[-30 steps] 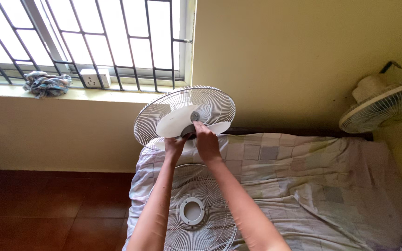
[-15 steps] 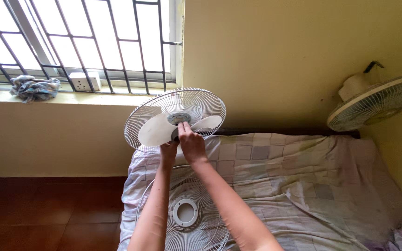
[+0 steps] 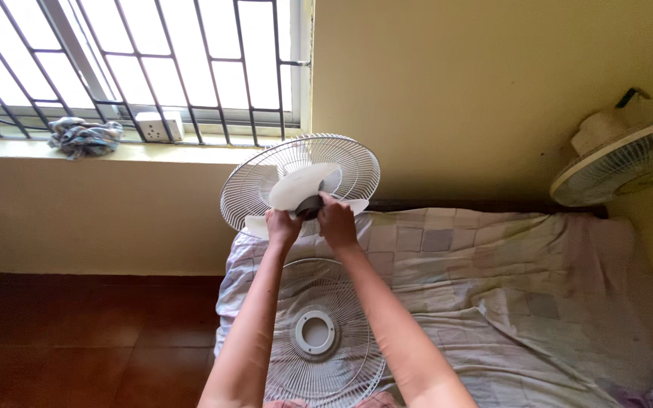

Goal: The person disassembles a standing fan by removing the front grill, unscrewing the central nut, and detaching the fan blades. The components are placed on the bed.

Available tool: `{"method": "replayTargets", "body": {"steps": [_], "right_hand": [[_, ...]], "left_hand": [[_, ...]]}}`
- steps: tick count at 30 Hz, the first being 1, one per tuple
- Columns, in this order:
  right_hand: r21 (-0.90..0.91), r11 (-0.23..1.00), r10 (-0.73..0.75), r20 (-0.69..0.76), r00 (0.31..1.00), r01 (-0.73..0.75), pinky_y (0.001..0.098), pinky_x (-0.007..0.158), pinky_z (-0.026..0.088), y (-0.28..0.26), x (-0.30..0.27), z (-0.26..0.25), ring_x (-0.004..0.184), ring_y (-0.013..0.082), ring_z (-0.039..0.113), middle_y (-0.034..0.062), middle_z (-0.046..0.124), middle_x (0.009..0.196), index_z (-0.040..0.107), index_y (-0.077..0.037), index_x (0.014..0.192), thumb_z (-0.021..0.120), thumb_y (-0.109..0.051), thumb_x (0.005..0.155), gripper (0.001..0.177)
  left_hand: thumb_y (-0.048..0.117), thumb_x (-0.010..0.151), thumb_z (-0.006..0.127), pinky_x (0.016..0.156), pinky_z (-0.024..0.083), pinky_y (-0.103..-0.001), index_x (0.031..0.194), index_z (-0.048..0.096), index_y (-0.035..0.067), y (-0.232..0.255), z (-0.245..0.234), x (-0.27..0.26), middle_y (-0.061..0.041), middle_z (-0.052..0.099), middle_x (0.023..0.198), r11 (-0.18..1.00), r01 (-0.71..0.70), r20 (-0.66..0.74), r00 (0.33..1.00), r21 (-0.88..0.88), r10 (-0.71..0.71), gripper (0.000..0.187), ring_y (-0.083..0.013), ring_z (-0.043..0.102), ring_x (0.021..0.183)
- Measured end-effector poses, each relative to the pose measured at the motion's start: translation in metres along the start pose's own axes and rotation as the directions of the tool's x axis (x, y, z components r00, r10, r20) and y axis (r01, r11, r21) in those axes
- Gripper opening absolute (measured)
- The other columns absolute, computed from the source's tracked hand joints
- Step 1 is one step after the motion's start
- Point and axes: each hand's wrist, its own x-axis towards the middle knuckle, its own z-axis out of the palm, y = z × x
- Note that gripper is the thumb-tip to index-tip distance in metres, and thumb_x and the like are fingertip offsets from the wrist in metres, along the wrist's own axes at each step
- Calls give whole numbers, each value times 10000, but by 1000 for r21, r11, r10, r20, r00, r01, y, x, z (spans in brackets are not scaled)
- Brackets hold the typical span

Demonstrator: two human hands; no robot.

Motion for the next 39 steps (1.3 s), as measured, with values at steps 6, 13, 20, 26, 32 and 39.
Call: {"method": "replayTargets", "body": {"steps": [6, 13, 20, 26, 32, 39], "right_hand": [[278, 960, 34, 3, 999, -33, 355, 534, 611, 17, 0, 8, 548, 255, 752, 180, 771, 1077, 630, 38, 1263, 664, 12, 863, 403], [519, 794, 261, 179, 949, -316, 354, 387, 583, 42, 6, 35, 541, 261, 737, 137, 653, 1374, 518, -23, 1361, 595, -41, 957, 412], [683, 621, 198, 339, 920, -385, 402, 438, 627, 69, 23, 49, 598, 320, 753, 172, 641, 1327, 392, -31, 1433, 492, 51, 932, 518], [735, 566, 108, 383, 917, -374, 417, 543, 674, 71, 31, 47, 630, 343, 737, 206, 543, 1325, 173, -155, 1551, 465, 72, 882, 764], [567, 777, 59, 368, 928, -274, 377, 579, 687, 39, 41, 10, 659, 295, 765, 195, 654, 1170, 530, -6, 1345, 509, 125, 832, 530], [-35, 996, 92, 472, 877, -86, 338, 639, 664, 1, 67, -1, 685, 259, 798, 205, 808, 895, 684, -37, 1156, 585, 119, 821, 383]], "left_hand": [[177, 861, 742, 1028, 419, -374, 1037, 749, 124, 40, -31, 11, -111, 742, 1045, 931, -22, 233, 970, 364, -68, 185, -269, 688, 1068], [21, 801, 684, 1027, 418, -434, 1106, 668, 93, 64, -31, 25, -98, 699, 1132, 838, -241, 240, 961, 490, 136, 314, -267, 639, 1140], [37, 1107, 583, 957, 591, -375, 1271, 649, 44, 86, -94, 78, -181, 679, 1236, 977, -51, 323, 946, 209, -19, 177, -270, 682, 1126], [100, 686, 909, 833, 581, -434, 1377, 582, -33, 175, -138, 149, -188, 717, 1072, 734, -456, 259, 890, 503, 375, 776, -296, 718, 862], [56, 736, 883, 838, 598, -381, 974, 807, 224, 179, -123, 168, -99, 707, 1108, 795, -406, 605, 794, 451, 62, 300, -271, 724, 961], [19, 813, 768, 820, 594, -422, 776, 791, 140, 164, -108, 172, -170, 733, 965, 752, -478, 538, 820, 454, 197, 129, -334, 735, 910]]}}
